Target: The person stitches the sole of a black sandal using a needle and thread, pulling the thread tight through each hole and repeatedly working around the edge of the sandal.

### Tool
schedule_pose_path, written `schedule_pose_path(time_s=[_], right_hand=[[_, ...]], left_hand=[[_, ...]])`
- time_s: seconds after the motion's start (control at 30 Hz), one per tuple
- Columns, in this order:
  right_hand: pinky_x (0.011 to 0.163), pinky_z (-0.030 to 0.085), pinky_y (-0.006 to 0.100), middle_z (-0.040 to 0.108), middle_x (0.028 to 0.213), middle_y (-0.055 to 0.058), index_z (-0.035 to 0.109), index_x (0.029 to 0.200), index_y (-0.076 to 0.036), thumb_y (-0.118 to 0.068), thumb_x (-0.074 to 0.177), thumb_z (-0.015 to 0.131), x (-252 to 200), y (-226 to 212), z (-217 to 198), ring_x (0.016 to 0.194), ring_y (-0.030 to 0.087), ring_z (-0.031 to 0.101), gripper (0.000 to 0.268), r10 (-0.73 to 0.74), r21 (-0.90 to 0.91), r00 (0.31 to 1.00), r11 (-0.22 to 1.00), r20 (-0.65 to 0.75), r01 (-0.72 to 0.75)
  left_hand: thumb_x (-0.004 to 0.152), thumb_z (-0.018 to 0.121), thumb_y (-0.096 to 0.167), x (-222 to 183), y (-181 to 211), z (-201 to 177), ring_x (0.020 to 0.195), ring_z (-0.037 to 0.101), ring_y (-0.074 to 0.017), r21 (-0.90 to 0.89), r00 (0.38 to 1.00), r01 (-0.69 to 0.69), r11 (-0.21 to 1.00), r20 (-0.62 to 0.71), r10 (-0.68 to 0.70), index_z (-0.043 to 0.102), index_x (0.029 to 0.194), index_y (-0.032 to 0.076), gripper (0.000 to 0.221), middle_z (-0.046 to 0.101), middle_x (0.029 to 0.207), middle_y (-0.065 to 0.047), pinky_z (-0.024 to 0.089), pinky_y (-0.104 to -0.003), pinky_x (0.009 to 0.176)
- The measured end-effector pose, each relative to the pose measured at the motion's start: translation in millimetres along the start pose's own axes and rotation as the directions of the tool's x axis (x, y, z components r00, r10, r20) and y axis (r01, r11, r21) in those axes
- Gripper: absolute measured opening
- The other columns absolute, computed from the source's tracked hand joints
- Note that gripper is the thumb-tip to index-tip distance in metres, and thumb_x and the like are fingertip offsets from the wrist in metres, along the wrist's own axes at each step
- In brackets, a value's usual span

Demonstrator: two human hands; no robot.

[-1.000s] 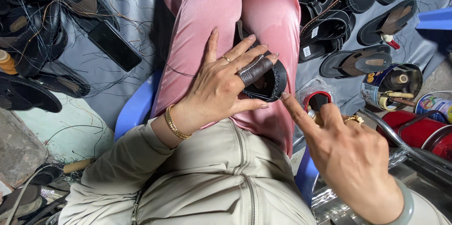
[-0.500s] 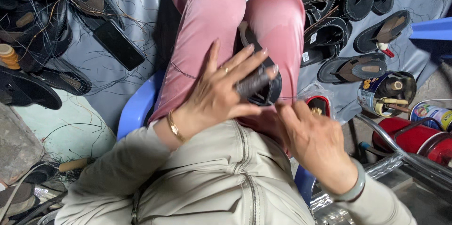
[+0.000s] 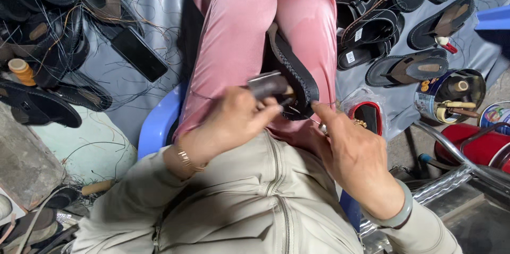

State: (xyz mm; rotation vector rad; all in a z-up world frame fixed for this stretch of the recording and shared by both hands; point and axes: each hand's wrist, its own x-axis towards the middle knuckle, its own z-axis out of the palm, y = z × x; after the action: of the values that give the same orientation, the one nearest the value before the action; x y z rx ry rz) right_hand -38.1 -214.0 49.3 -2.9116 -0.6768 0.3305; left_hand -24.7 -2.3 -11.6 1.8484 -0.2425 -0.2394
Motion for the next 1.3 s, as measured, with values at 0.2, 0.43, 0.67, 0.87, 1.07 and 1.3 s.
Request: schedule_pose_path(time_s=[0.2,0.43,0.67,0.87,1.07,1.3], right_hand=[[0.026,0.029,0.032,0.041,0.065,-0.003,0.051,0.133,-0.025,-0.039,0.09,0.057,-6.6,12.0,-18.6,0.036,0.01,0.038,0.047,-0.159,-0.279,0.986,0.945,0.059,0.169],[0.035,0.048,0.035,0.049,0.07,-0.007,0.027,0.141,-0.045,-0.035,0.086,0.043,-40.7,39.2,-72.1,0.05,0.015,0.058,0.058,0.161,-0.351,0.885,0.937,0.437,0.002],[0.064,0.054,0.029,0.068,0.094,-0.006,0.06,0.108,-0.02,-0.027,0.084,0.049,-51.6,42.6,-68.7,0.084,0.01,0.068,0.027,0.028,0.18,0.931,0.979,0.363,-0.1],[0.073,0.046,0.029,0.06,0.085,0.011,0.055,0.077,-0.003,-0.039,0.079,0.054,-34.1,31.0,-18.9,0.082,0.019,0.06,0.036,0.113,0.722,0.994,0.687,-0.002,-0.077],[0.057,0.051,0.034,0.061,0.094,0.004,0.068,0.082,-0.019,-0.024,0.077,0.073,-12.6,6.3,27.1,0.064,0.02,0.061,0.009,-0.066,0.255,0.922,0.951,-0.382,0.174],[0.068,0.049,0.026,0.068,0.081,0.005,0.068,0.102,-0.004,-0.019,0.087,0.054,-5.0,4.2,14.5,0.074,0.008,0.055,0.025,0.105,0.951,0.994,0.306,0.01,-0.042]], left_hand=[[0.075,0.061,0.0,-3.0,5.9,-3.9,0.055,0.059,-0.0062,-0.293,0.962,0.198,0.936,0.24,-0.128,0.051,0.113,0.009,0.04,0.063,0.062,0.002,0.049,-0.019,0.056],[0.082,0.073,0.019,2.2,-4.0,18.1,0.049,0.049,-0.0308,0.29,0.955,-0.292,0.911,0.039,0.293,0.055,0.095,0.006,0.025,0.047,0.071,-0.007,0.037,-0.043,0.042],[0.083,0.054,0.011,3.8,-8.4,20.3,0.038,0.047,-0.0159,0.145,0.978,-0.206,0.968,-0.012,0.21,0.065,0.107,0.01,0.027,0.069,0.081,-0.015,0.043,-0.032,0.035],[0.088,0.075,0.02,17.2,-45.4,-45.8,0.092,0.057,-0.0305,0.709,0.861,-0.149,0.689,-0.25,0.443,0.048,0.126,0.003,0.049,0.059,0.105,-0.018,0.054,-0.039,0.073],[0.07,0.077,0.021,-2.8,-18.9,-4.5,0.072,0.057,-0.027,0.581,0.798,-0.453,0.676,-0.074,0.598,0.057,0.049,0.008,0.032,0.06,0.071,-0.007,0.04,-0.041,0.064],[0.075,0.068,0.044,-17.2,41.7,21.4,0.048,0.058,-0.0306,0.176,0.929,-0.26,0.949,-0.224,0.296,0.061,0.06,0.002,0.045,0.055,0.054,-0.014,0.045,-0.035,0.047]])
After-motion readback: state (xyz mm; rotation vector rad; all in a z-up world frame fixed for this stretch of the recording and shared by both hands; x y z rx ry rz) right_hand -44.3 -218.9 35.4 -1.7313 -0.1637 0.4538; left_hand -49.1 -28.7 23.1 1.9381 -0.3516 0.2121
